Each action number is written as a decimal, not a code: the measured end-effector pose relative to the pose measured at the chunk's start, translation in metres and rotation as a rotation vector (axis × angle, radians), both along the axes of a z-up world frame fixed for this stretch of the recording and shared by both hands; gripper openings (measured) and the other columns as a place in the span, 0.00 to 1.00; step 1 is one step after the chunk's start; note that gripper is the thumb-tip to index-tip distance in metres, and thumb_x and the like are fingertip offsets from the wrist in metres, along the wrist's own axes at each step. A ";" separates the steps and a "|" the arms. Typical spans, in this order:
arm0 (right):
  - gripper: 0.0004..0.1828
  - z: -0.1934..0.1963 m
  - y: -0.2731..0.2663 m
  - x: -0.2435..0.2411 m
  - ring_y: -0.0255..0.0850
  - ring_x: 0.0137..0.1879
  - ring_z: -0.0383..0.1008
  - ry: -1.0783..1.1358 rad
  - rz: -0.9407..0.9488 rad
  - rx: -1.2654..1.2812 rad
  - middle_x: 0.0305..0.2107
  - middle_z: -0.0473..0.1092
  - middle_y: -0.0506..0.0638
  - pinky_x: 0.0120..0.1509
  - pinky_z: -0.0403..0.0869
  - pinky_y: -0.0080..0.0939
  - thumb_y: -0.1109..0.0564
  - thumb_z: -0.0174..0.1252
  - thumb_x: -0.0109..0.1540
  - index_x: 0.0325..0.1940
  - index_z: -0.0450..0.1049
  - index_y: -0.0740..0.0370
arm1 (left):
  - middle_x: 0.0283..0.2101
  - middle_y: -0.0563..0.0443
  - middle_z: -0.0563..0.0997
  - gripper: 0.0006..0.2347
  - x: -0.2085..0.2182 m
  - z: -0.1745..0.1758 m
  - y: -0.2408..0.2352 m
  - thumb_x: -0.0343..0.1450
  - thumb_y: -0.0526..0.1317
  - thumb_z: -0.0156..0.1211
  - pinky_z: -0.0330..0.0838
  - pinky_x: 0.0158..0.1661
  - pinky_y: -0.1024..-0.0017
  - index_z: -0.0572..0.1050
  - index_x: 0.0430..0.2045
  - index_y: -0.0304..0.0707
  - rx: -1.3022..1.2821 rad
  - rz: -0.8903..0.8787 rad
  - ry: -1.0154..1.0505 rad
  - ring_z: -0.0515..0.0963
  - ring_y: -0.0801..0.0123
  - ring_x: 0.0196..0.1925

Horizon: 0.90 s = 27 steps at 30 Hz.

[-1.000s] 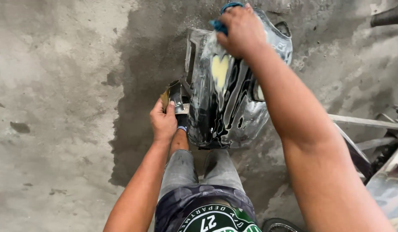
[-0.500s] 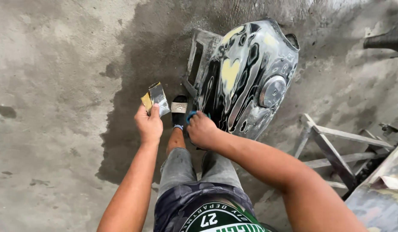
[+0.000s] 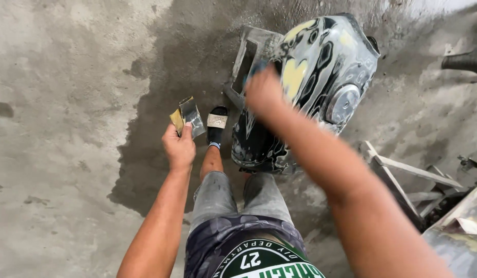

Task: Sanding and wiping a motorcycle fuel tank for painting.

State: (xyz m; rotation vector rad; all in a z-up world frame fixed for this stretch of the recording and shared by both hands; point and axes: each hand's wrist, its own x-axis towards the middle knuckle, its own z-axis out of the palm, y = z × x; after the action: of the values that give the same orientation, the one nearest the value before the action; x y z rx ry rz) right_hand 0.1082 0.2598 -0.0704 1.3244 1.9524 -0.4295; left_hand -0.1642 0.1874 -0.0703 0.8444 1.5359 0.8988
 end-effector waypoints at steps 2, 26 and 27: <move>0.20 -0.010 -0.065 -0.044 0.60 0.58 0.73 0.065 0.050 0.026 0.47 0.75 0.66 0.70 0.59 0.71 0.53 0.49 0.63 0.52 0.77 0.67 | 0.36 0.58 0.81 0.06 -0.005 0.004 -0.001 0.75 0.32 0.59 0.73 0.40 0.76 0.78 0.43 0.29 -0.002 -0.020 0.047 0.76 0.82 0.37; 0.20 0.112 -0.005 0.131 0.61 0.64 0.66 0.542 -0.625 0.819 0.57 0.69 0.64 0.70 0.60 0.60 0.56 0.59 0.67 0.63 0.70 0.62 | 0.59 0.43 0.79 0.21 0.163 0.077 -0.015 0.71 0.26 0.52 0.70 0.61 0.61 0.74 0.60 0.39 0.485 -0.517 0.262 0.76 0.50 0.60; 0.20 0.121 -0.002 0.119 0.59 0.63 0.67 0.612 -0.616 0.704 0.55 0.69 0.63 0.69 0.64 0.56 0.56 0.59 0.66 0.63 0.70 0.62 | 0.60 0.43 0.79 0.22 0.165 0.076 -0.021 0.71 0.26 0.52 0.69 0.62 0.61 0.73 0.61 0.39 0.463 -0.502 0.254 0.75 0.50 0.61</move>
State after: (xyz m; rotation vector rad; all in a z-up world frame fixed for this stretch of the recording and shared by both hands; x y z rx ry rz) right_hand 0.2272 0.2578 0.0502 2.5128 2.2488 -0.4948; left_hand 0.0008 0.1664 0.0058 1.6475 1.2417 0.7972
